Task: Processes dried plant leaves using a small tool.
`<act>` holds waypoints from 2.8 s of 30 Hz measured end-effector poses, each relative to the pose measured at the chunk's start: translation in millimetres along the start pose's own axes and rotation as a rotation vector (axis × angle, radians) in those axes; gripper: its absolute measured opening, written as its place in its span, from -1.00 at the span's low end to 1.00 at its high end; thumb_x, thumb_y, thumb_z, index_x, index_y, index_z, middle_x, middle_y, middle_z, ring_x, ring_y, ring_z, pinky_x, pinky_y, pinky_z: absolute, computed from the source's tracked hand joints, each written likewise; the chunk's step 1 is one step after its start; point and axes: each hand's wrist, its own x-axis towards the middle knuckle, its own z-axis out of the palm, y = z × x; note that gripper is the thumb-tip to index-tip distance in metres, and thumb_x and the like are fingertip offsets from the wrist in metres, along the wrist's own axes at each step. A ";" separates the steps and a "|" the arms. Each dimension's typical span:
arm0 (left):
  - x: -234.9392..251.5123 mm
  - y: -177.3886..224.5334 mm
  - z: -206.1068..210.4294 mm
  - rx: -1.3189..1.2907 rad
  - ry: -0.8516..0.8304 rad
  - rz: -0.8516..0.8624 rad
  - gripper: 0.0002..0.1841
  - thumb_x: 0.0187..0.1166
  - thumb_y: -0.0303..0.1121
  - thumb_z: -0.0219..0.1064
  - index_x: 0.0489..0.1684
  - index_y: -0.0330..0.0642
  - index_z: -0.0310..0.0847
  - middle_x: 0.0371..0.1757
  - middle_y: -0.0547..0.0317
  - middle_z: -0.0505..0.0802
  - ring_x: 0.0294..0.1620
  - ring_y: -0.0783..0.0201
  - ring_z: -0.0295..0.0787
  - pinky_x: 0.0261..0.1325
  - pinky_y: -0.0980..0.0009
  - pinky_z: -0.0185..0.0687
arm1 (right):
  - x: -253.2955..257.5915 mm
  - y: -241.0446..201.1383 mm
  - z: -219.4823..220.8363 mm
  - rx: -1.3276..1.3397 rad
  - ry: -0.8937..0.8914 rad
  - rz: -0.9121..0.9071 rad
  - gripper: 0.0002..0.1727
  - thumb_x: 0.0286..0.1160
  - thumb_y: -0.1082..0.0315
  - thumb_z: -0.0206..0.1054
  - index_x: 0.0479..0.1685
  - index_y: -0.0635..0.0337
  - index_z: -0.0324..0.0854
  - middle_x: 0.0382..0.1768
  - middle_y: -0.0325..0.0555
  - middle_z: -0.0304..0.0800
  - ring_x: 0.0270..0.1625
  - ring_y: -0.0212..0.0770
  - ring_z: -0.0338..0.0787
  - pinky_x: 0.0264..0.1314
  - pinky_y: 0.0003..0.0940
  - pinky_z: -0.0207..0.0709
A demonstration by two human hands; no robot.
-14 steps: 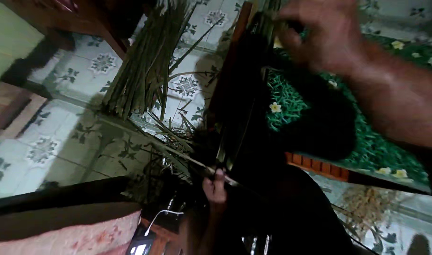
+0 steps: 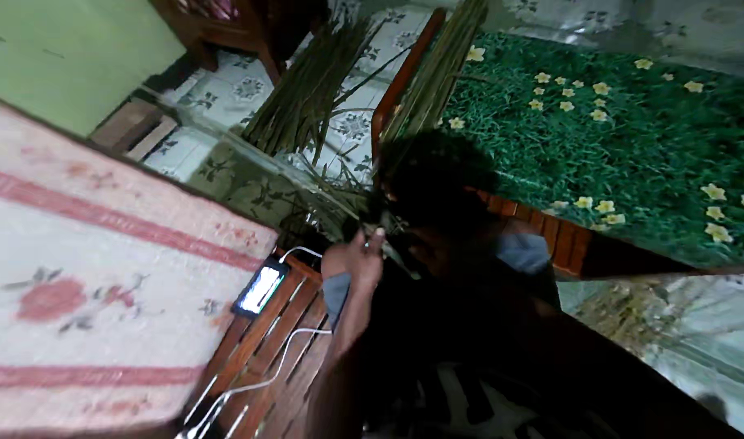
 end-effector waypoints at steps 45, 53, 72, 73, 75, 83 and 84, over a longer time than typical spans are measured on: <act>-17.8 -75.6 51.3 0.376 0.031 -0.106 -0.43 0.91 -0.06 -0.15 0.61 -0.32 0.41 0.42 -0.23 0.70 0.48 0.08 0.62 0.59 0.08 0.46 | 27.5 51.8 -109.3 0.315 0.285 -0.152 -0.74 0.74 0.33 0.17 0.06 0.34 0.66 -0.19 -0.09 0.85 -0.21 -0.36 0.87 -0.05 -0.37 0.82; -26.4 -21.2 70.7 0.524 -0.079 0.088 -0.53 0.89 -0.15 -0.07 0.39 -0.32 0.61 0.29 -0.15 0.77 0.31 0.03 0.73 0.43 -0.01 0.60 | 41.6 40.2 -67.9 0.162 0.082 -0.122 -0.68 0.75 0.29 0.12 0.16 0.27 0.71 -0.03 0.01 0.88 -0.04 -0.22 0.91 0.17 -0.18 0.80; -6.2 -65.5 74.3 -0.065 0.010 -0.301 -0.49 0.90 0.09 -0.20 0.37 -0.07 0.49 -0.38 0.09 0.74 -0.75 0.33 0.47 -0.70 0.46 0.48 | 29.3 43.5 -66.3 0.056 0.290 0.005 -0.70 0.74 0.22 0.24 0.12 0.27 0.71 -0.10 -0.03 0.88 -0.11 -0.27 0.88 0.13 -0.20 0.76; -12.6 -55.5 78.4 -0.019 -0.014 -0.222 -0.49 0.91 0.05 -0.20 0.34 -0.09 0.52 -0.42 0.12 0.73 -0.75 0.34 0.45 -0.70 0.45 0.44 | 30.3 42.6 -62.9 0.035 0.278 -0.002 -0.70 0.74 0.21 0.24 0.11 0.25 0.72 -0.13 -0.05 0.89 -0.13 -0.29 0.88 0.10 -0.21 0.76; -23.2 -37.4 85.7 0.105 -0.058 -0.065 -0.51 0.92 -0.04 -0.20 0.18 -0.18 0.60 -0.48 0.18 0.68 -0.64 0.34 0.49 -0.57 0.38 0.48 | 32.6 41.0 -56.2 -0.006 0.238 -0.047 -0.68 0.75 0.21 0.23 0.14 0.27 0.72 -0.13 -0.02 0.88 -0.13 -0.24 0.87 0.10 -0.16 0.75; 18.6 -89.0 68.8 0.359 -0.007 -0.400 -0.38 0.89 0.10 -0.17 0.48 -0.21 0.57 0.34 -0.32 0.74 0.37 -0.22 0.68 0.42 -0.26 0.51 | 34.1 33.4 -56.0 -0.028 0.293 -0.100 -0.70 0.76 0.27 0.20 0.09 0.33 0.72 -0.13 0.03 0.89 -0.12 -0.22 0.90 0.12 -0.20 0.76; 19.5 -95.7 69.3 0.345 -0.006 -0.440 -0.37 0.88 0.12 -0.18 0.47 -0.21 0.57 0.29 -0.31 0.76 0.26 -0.18 0.72 0.33 -0.21 0.58 | 34.5 34.8 -57.7 -0.027 0.314 -0.117 -0.70 0.76 0.27 0.19 0.08 0.33 0.71 -0.13 0.03 0.89 -0.12 -0.24 0.90 0.12 -0.22 0.77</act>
